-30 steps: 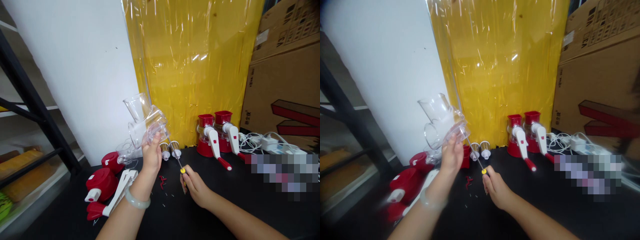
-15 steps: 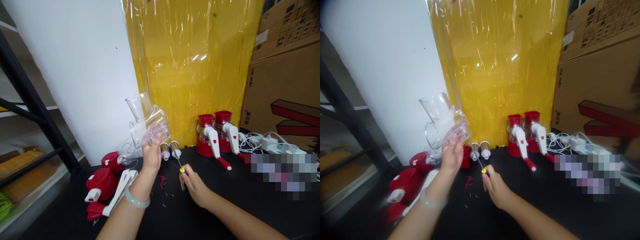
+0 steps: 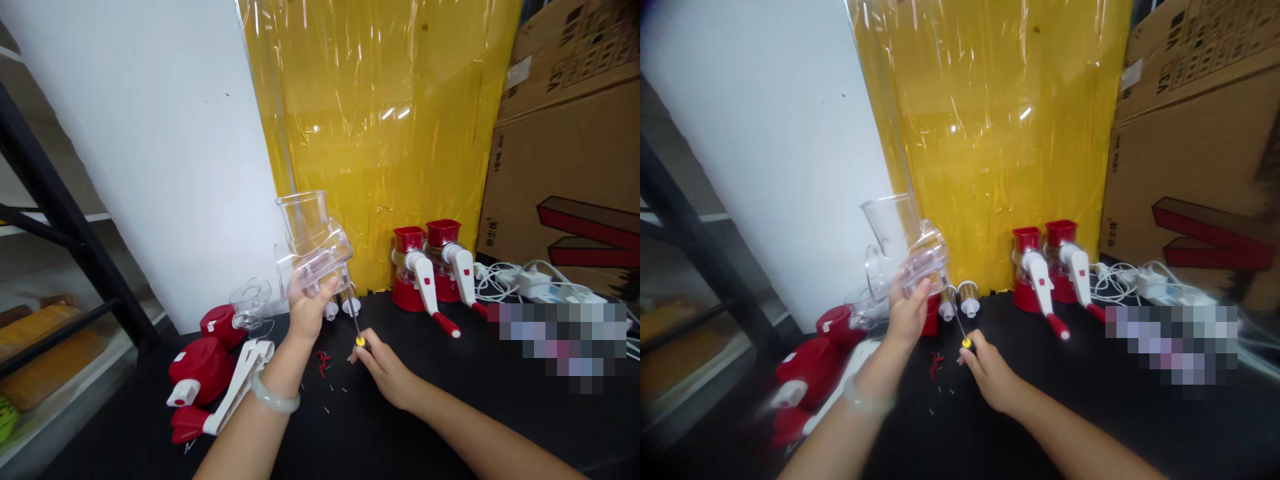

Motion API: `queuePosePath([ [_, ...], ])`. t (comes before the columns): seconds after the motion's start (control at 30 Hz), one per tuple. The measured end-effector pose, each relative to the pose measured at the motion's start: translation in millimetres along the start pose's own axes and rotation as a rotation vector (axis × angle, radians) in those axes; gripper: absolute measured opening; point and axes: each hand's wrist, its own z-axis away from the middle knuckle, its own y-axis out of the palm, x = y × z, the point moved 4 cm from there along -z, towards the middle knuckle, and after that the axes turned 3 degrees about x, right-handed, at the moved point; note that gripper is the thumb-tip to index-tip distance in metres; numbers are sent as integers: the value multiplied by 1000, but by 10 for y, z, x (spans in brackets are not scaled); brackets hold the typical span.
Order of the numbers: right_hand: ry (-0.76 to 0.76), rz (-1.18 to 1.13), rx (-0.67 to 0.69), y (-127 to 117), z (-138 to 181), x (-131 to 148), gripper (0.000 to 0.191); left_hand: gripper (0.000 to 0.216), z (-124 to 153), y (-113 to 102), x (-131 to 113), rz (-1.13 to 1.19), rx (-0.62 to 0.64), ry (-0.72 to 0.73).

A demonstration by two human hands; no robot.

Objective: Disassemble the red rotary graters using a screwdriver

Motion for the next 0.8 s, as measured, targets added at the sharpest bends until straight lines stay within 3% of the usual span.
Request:
queuePosePath([
  [0.33, -10, -66, 50, -19, -10, -34, 20, 40, 4, -52, 134, -76, 38, 11],
  [0.5, -141, -95, 115, -134, -50, 19, 44, 42, 13, -10, 105, -45, 75, 27],
  [0.6, -107, -14, 38, -172, -92, -39, 42, 45, 22, 9, 98, -23, 76, 24],
  [0.7, -65, 87, -80, -219, -98, -84, 57, 47, 24, 12, 103, -15, 89, 30],
  [0.8, -119, 113, -60, -268, -70, -33, 67, 46, 22, 4, 109, -14, 94, 41],
])
